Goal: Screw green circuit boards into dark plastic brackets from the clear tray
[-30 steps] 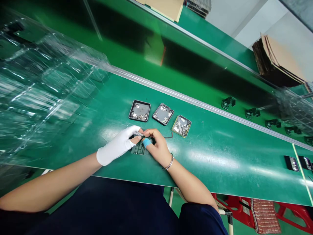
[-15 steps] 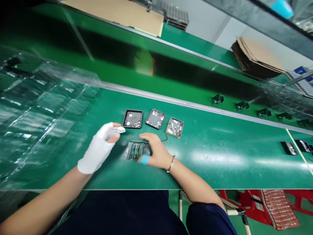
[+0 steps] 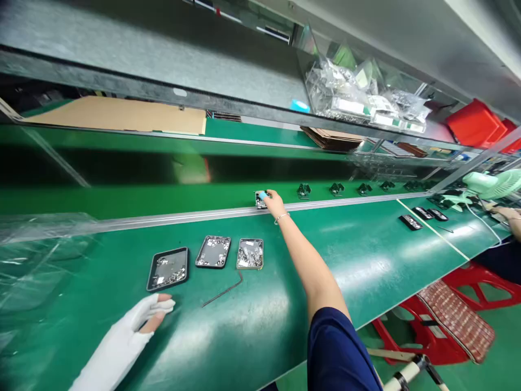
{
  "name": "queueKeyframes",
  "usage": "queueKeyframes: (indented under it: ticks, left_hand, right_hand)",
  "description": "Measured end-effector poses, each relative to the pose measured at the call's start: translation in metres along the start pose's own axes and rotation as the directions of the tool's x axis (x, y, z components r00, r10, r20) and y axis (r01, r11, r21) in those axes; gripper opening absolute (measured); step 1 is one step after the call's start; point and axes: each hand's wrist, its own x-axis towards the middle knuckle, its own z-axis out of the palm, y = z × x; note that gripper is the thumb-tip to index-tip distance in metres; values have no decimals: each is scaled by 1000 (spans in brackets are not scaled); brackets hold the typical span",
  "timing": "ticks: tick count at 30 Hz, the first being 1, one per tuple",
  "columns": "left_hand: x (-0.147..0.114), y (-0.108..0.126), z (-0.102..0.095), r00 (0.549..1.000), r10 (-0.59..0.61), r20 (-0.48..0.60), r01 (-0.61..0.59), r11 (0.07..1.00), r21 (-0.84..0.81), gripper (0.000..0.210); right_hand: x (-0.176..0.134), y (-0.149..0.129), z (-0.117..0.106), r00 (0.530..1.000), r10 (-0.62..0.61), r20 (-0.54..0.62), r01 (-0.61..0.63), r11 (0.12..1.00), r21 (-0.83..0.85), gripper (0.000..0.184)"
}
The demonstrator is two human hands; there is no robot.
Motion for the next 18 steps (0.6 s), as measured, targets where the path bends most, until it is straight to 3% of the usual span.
queueKeyframes:
  ticks: [4,9,14,16,18]
  left_hand:
    - [6,-15,12,1000,-10,-17,10,1000,-4,41]
    - [11,-13,13,999,34,-35,-34,999,6,36]
    - [3,16,15,996,81,-31,-80,997,23,25]
    - [-1,25,15,994,114,0,-114,994,5,23]
    - [-6,31,5,993,116,-4,-116,993,-18,21]
  right_hand:
    - [43,10,-7,999,31,-32,-32,999,-33,32]
    - [52,13,-9,993,53,-101,-61,996,-69,33]
    - [22,-1,-15,993,-41,-114,30,995,-97,58]
    - [0,-2,-12,966,-206,-154,185,972,-143,54]
    - [-23,5,-6,943,-332,-33,326,938,-117,45]
